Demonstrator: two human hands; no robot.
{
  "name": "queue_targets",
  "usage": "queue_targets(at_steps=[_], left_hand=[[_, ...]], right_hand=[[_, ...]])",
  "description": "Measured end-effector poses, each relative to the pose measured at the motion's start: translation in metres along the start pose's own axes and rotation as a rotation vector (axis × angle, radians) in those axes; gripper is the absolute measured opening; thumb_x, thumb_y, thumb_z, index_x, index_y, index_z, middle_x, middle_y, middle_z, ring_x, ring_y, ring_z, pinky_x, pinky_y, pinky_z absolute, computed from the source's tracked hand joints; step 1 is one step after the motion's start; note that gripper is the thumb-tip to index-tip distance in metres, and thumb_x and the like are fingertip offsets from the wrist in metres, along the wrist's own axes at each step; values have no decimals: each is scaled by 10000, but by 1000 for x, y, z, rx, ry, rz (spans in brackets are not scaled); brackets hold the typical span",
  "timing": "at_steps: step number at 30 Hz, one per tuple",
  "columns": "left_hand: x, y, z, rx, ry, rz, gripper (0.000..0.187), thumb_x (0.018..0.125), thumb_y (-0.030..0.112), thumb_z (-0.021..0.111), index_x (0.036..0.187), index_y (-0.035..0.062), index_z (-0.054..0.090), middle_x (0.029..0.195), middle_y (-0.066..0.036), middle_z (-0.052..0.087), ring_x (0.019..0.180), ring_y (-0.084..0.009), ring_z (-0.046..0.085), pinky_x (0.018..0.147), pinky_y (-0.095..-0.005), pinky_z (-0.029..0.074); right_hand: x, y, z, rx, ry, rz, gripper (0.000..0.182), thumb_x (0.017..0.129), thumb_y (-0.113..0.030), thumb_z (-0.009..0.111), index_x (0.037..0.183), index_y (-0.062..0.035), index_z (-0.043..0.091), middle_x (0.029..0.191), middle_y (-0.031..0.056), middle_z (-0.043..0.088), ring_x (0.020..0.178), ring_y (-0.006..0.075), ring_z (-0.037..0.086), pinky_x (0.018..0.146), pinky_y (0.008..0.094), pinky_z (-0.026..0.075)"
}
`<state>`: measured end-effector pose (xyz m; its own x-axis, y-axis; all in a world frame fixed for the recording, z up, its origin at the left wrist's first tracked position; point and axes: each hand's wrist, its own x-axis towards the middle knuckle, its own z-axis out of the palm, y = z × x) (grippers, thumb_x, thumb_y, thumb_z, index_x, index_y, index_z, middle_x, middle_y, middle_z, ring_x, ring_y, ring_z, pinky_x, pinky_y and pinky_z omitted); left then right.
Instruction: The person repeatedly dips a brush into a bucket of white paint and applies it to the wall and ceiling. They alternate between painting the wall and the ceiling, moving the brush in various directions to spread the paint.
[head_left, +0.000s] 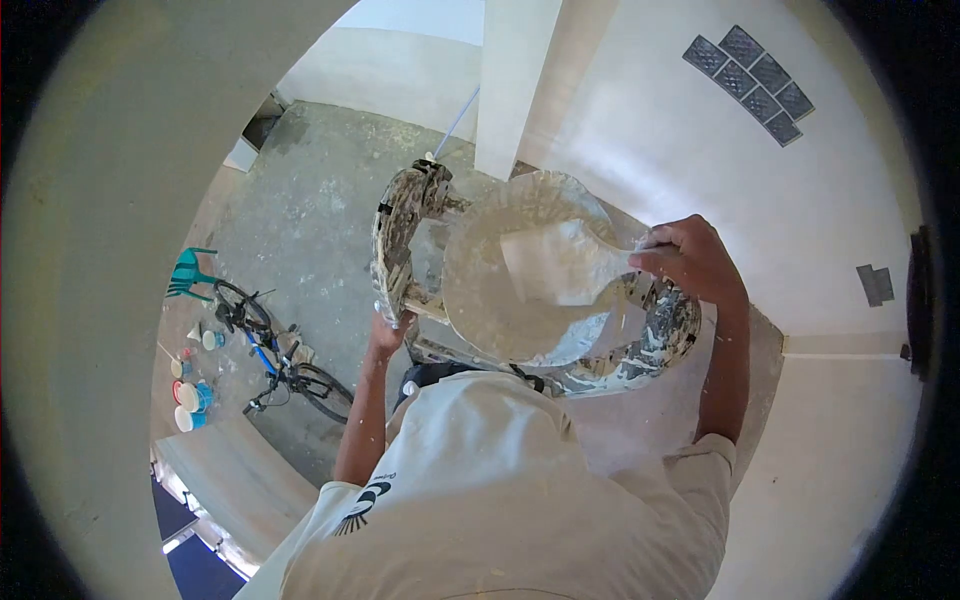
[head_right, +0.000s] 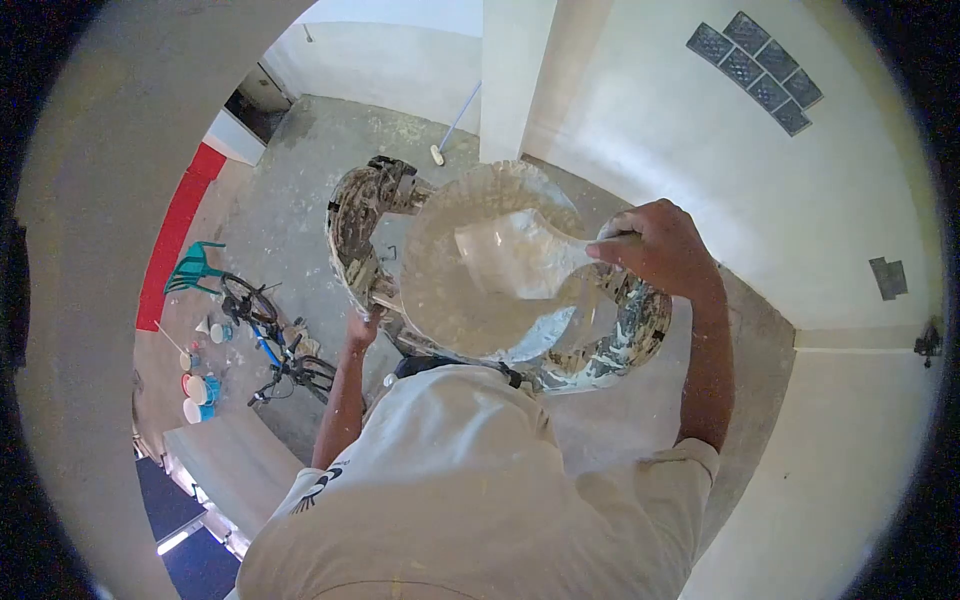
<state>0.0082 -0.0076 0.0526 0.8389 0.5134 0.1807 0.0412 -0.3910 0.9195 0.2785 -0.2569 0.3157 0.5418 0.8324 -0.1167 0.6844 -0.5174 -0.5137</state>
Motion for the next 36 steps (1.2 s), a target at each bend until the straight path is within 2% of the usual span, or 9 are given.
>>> queue_targets(at_steps=[5,9,13,14,16,20,22,28,36], left_hand=[[2,-11,5,-34,59,102,323,707,174,509,989,20,490,916,-119,540,854,-267,505,731,-322,389],[-4,-29,2,35,-88,-138,311,701,185,519,971,31,508,909,-120,548,864,-245,511,734,-330,395],[-13,-46,7,295,16,-36,391,664,258,535,1004,66,512,994,-143,523,964,-301,460,822,-380,355],[-17,-63,8,309,-77,-105,416,674,292,525,1023,65,497,1006,-148,516,984,-305,445,843,-379,342],[-13,-48,7,247,-60,-21,399,684,278,525,1014,57,501,1006,-144,517,969,-303,457,823,-373,357],[-6,-42,6,140,-83,84,311,722,216,514,985,48,512,979,-121,534,921,-289,484,782,-342,379],[-8,-20,4,-41,-132,-284,327,735,249,505,995,51,505,993,-121,528,934,-287,477,782,-339,376],[-8,-47,10,70,-24,36,334,735,266,506,987,47,501,986,-140,522,907,-293,479,761,-345,374],[1,-38,11,264,-2,-23,411,741,273,521,1072,46,438,1017,-149,504,918,-311,469,790,-342,368]], right_hand=[[6,14,1,104,-80,49,179,653,-145,611,587,11,555,483,36,503,443,88,467,451,232,370],[-1,16,-7,260,-119,282,265,667,-223,600,587,22,542,511,38,486,484,104,452,487,254,368],[-14,49,-5,302,46,294,262,686,-246,582,660,14,566,640,55,540,553,138,477,560,253,398],[-17,55,6,662,237,364,215,675,-193,593,703,17,554,679,57,551,566,151,495,578,255,406],[-24,51,13,446,511,-15,175,642,-119,614,729,14,539,660,63,553,538,149,500,568,270,419],[-20,2,-9,994,336,77,163,584,-51,603,710,-6,511,547,11,482,428,89,433,416,215,362],[-12,-12,-16,1053,436,58,181,587,-76,598,727,-1,512,515,6,462,387,66,398,358,189,317],[7,-39,-48,929,575,-124,240,608,-205,592,719,-4,523,497,-5,436,339,44,337,295,168,223],[40,-83,-91,690,687,-516,292,779,-294,484,815,-5,504,518,-40,332,427,33,285,358,187,203]])
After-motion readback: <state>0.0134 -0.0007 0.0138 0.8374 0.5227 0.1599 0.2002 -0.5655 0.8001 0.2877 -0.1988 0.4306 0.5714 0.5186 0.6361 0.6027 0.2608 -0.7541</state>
